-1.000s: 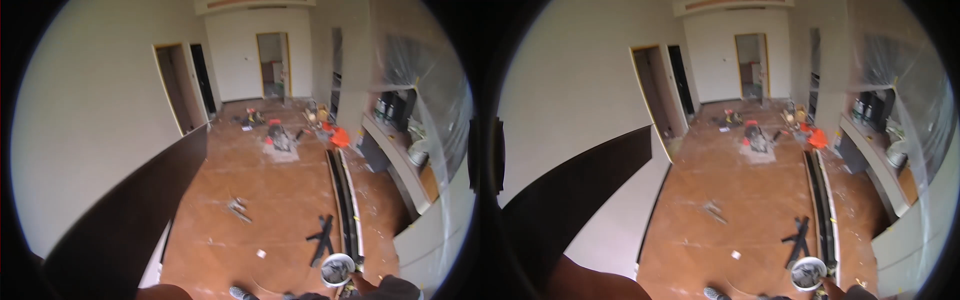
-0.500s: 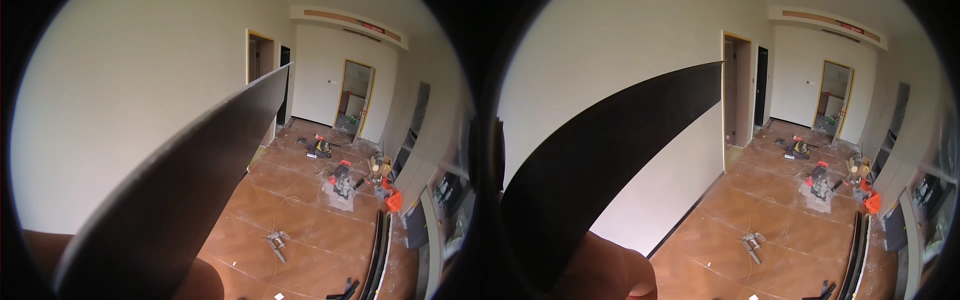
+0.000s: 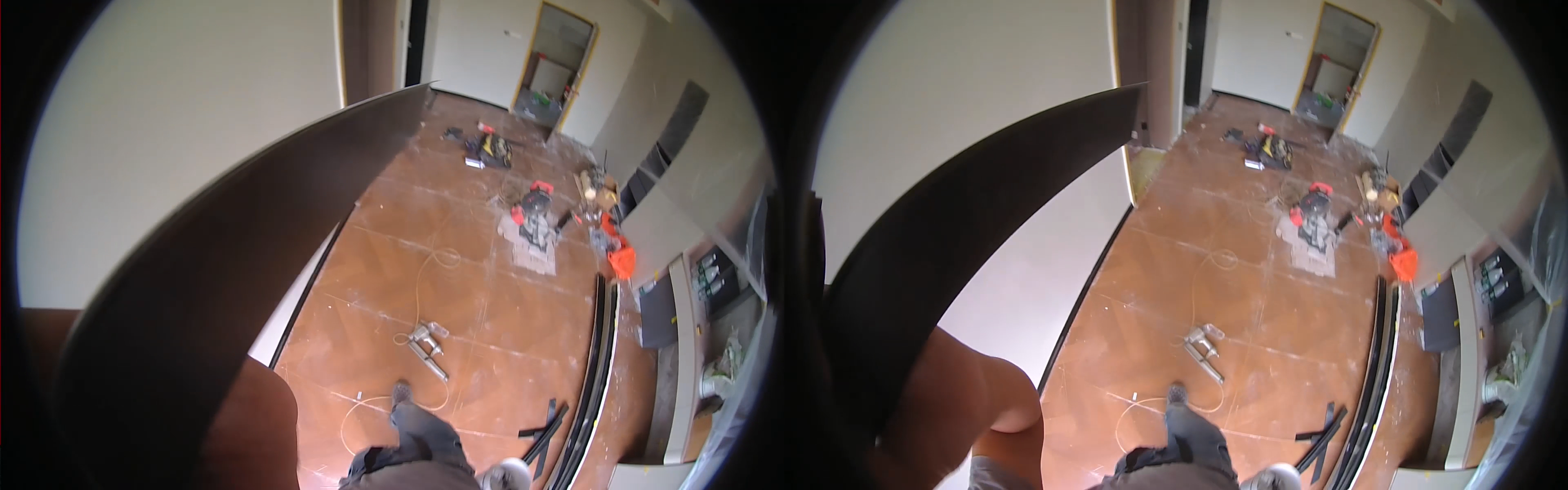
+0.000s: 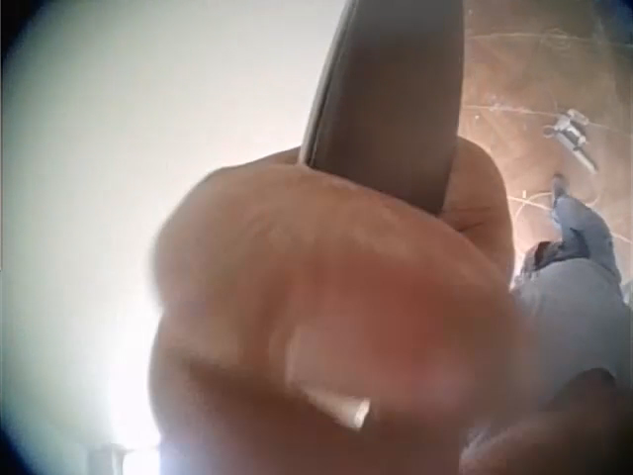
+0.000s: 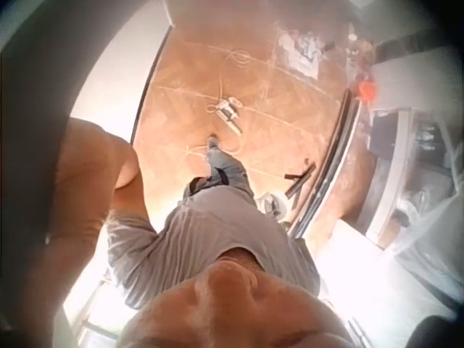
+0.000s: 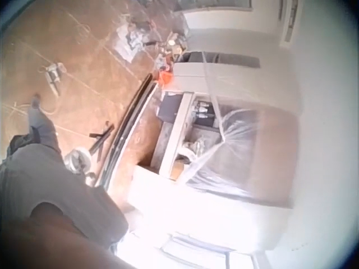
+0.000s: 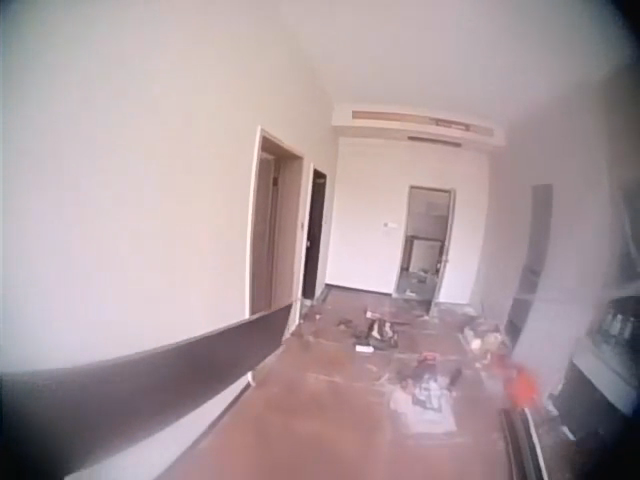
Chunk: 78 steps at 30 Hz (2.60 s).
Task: Measure, cut, and attach black baseboard trim to a wall using a nail gun and metal clips.
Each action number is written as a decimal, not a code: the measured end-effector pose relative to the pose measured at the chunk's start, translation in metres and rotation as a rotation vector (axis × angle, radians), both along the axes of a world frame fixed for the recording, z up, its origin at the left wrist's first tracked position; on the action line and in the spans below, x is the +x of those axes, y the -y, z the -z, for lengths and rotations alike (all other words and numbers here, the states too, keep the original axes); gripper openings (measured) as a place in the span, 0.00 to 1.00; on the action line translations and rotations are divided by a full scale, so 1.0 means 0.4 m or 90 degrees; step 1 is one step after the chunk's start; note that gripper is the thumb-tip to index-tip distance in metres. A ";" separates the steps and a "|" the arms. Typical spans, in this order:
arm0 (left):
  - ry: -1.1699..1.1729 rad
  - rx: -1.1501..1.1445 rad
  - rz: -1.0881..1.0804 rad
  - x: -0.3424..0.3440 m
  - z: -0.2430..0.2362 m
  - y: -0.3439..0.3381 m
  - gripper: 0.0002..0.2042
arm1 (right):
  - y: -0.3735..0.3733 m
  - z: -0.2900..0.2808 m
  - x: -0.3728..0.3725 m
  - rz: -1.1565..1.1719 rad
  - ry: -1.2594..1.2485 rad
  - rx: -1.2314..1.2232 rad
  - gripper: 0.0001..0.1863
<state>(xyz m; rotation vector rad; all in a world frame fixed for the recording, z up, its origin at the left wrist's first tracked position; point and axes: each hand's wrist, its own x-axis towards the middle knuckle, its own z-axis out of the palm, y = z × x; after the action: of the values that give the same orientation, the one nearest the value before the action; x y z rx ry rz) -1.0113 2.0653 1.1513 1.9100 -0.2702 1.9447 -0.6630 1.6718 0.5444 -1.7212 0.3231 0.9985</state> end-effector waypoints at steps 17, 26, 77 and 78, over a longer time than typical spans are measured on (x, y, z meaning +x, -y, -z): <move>-0.490 -0.854 -0.255 -0.118 1.017 -0.836 0.08 | -0.887 0.041 0.098 0.163 0.071 -0.002 0.19; -0.675 -0.818 -0.204 -0.148 1.070 -1.425 0.08 | -1.225 0.067 -0.090 0.036 0.214 0.097 0.14; -0.273 -0.989 -0.527 0.099 1.083 -4.088 0.13 | -4.523 -0.096 0.565 -0.438 0.070 -0.045 0.30; -0.229 -1.008 -0.546 0.063 1.079 -4.092 0.12 | -4.597 -0.078 0.555 -0.473 0.083 -0.043 0.29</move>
<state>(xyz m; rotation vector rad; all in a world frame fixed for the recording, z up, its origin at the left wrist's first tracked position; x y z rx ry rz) -0.9859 3.7021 0.7198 1.0949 1.8225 1.1849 -0.4408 3.5105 0.5757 -2.0004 -0.4083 1.3939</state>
